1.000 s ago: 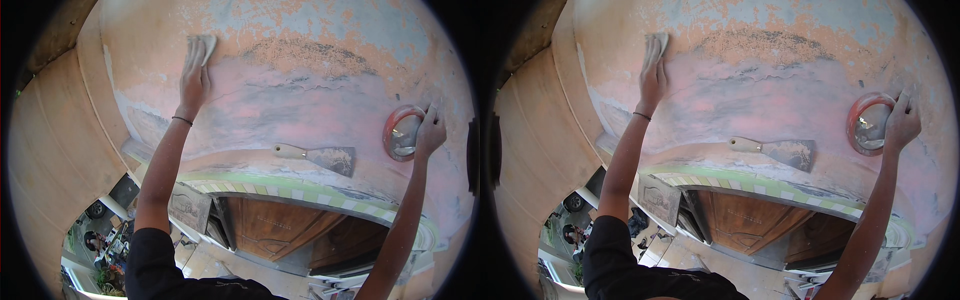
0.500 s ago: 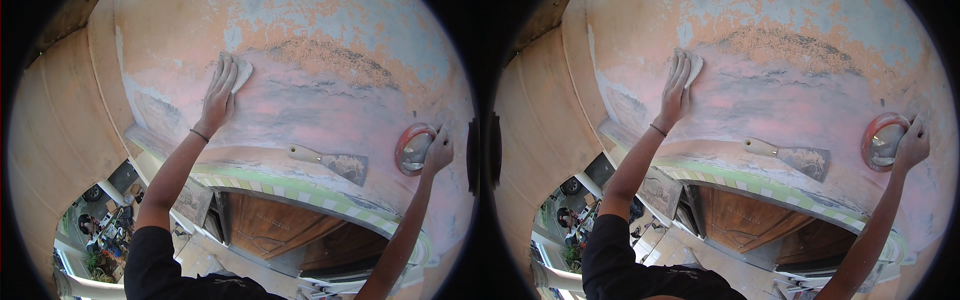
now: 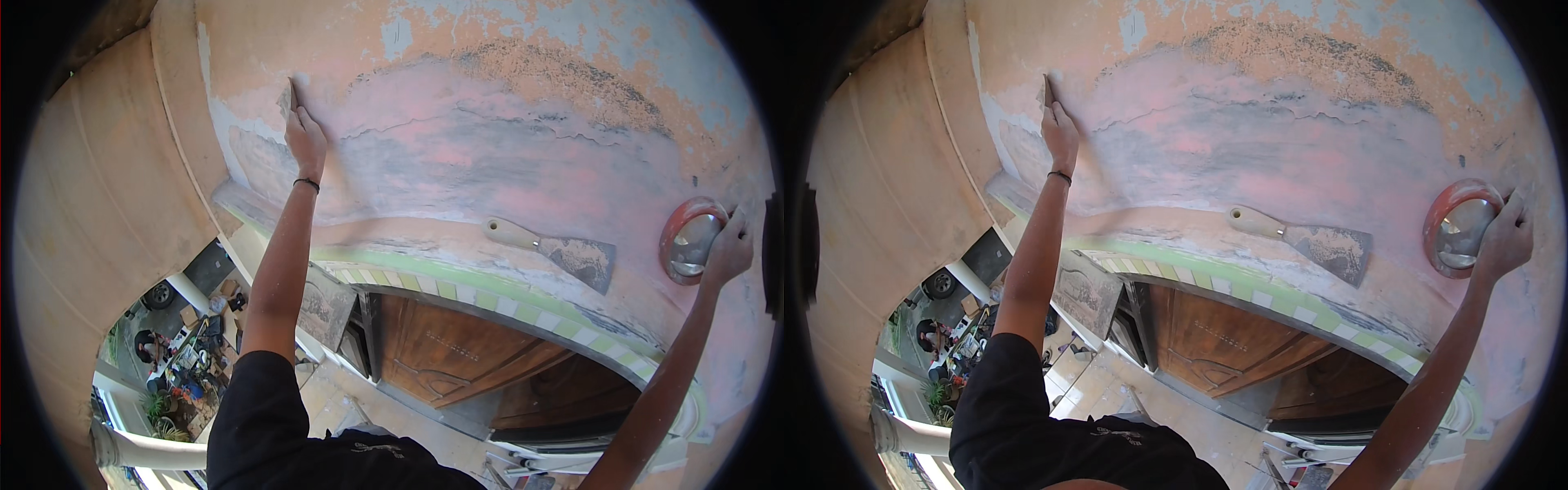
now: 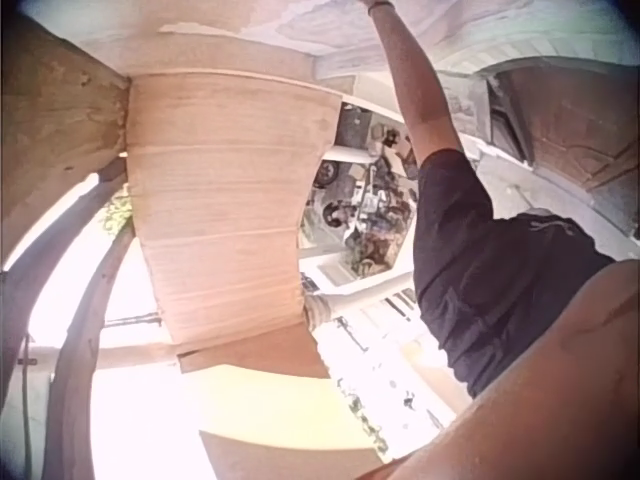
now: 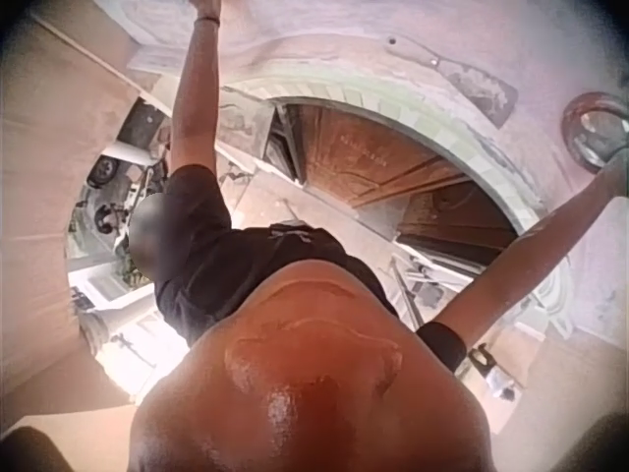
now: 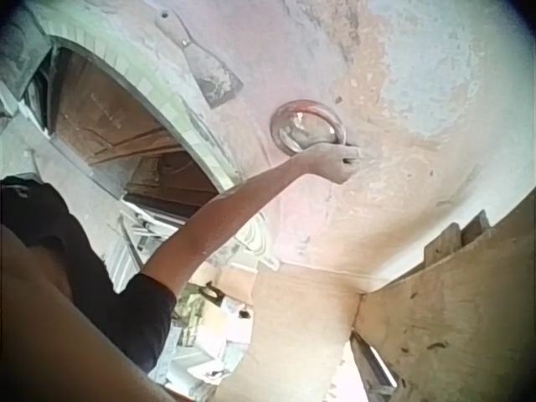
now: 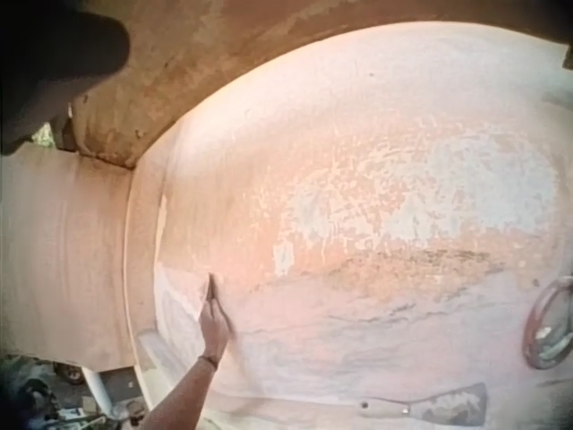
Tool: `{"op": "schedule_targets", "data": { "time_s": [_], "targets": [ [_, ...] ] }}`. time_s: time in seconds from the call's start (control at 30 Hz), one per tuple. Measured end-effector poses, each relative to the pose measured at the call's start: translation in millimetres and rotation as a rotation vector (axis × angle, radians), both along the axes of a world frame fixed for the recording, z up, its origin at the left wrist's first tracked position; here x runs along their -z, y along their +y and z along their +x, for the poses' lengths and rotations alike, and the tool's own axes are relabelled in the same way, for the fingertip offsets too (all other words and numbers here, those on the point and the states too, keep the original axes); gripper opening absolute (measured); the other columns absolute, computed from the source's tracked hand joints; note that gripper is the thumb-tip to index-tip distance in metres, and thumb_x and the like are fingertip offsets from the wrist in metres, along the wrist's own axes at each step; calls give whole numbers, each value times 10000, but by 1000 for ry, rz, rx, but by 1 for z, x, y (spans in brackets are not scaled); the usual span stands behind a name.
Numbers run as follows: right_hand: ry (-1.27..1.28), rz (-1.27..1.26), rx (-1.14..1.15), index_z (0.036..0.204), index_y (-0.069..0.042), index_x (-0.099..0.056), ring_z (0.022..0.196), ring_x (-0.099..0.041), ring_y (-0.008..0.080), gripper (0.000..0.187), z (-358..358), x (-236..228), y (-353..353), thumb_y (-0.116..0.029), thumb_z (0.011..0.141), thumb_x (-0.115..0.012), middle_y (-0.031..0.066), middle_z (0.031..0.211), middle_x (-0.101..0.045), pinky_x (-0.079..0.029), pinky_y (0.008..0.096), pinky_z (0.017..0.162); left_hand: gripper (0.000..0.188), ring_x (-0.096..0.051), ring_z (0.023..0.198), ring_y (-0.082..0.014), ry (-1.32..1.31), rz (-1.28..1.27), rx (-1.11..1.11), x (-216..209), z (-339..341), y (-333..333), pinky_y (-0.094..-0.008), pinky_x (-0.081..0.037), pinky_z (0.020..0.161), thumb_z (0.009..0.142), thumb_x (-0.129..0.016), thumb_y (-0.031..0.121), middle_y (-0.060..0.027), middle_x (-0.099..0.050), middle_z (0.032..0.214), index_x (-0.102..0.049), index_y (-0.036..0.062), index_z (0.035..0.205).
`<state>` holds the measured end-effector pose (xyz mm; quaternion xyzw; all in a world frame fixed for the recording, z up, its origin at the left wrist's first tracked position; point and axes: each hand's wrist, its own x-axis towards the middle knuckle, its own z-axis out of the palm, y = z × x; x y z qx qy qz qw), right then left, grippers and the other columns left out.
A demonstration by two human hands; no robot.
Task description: Sanding down a wall surface around a light fixture or outlet before painting.
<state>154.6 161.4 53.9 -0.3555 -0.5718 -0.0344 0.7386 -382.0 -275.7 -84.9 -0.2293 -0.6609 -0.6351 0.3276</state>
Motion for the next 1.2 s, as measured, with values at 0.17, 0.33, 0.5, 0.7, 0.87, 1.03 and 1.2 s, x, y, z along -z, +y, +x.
{"op": "schedule_targets", "data": {
  "time_s": [0.17,0.33,0.5,0.7,0.87,1.03,1.2],
  "targets": [
    [-29,20,27,1032,-39,-796,903,-728,269,393,9,1,12,-388,997,-620,121,970,-784,-542,405,873,496,-329,1505,-460,741,-270,-81,26,60,48,-461,-371,1193,1026,-462,-1,-260,-403,1599,-449,-41,1520],
    [2,6,-11,1021,-32,-796,901,-727,267,384,-5,1,-7,-369,1000,-613,119,963,-784,-542,403,874,441,-371,1484,-454,436,116,-130,-16,36,36,-452,-375,1188,1074,-427,79,-206,-510,1543,-480,-45,1495],
    [-48,-23,-13,1016,-22,-792,907,-728,264,380,8,0,1,-353,1000,-606,125,958,-782,-541,405,878,431,-338,1510,-435,837,-285,-38,-14,113,75,-417,-350,1200,1078,-432,98,-274,-427,1582,-504,-84,1461],
    [15,42,-17,972,4,-777,860,-720,266,386,-6,1,-17,-341,1002,-607,134,921,-773,-542,400,838,444,-380,1482,-444,327,233,-196,-89,49,49,-455,-368,1193,1024,-473,16,-230,-447,1584,-516,-38,1463],
    [-21,42,-40,922,18,-768,785,-706,240,398,-3,0,-16,-341,1002,-613,146,842,-754,-532,401,775,499,-410,1482,-393,975,-250,36,-55,133,108,-481,-437,1154,955,-597,44,-134,-444,1613,-566,49,1454],
    [19,144,-31,840,4,-757,710,-672,184,353,-5,-6,-30,-294,985,-635,111,766,-736,-516,369,711,387,-501,1424,-343,1074,-197,239,-64,181,139,-455,-466,1121,947,-638,89,-98,-607,1455,-646,90,1334],
    [14,147,-60,835,32,-733,722,-649,177,380,-15,-1,-39,-303,983,-632,117,760,-719,-508,370,725,253,-627,1266,-321,1079,240,366,-101,218,194,-433,-509,1028,945,-654,109,-57,-727,1222,-688,101,1195]
  ]
}}
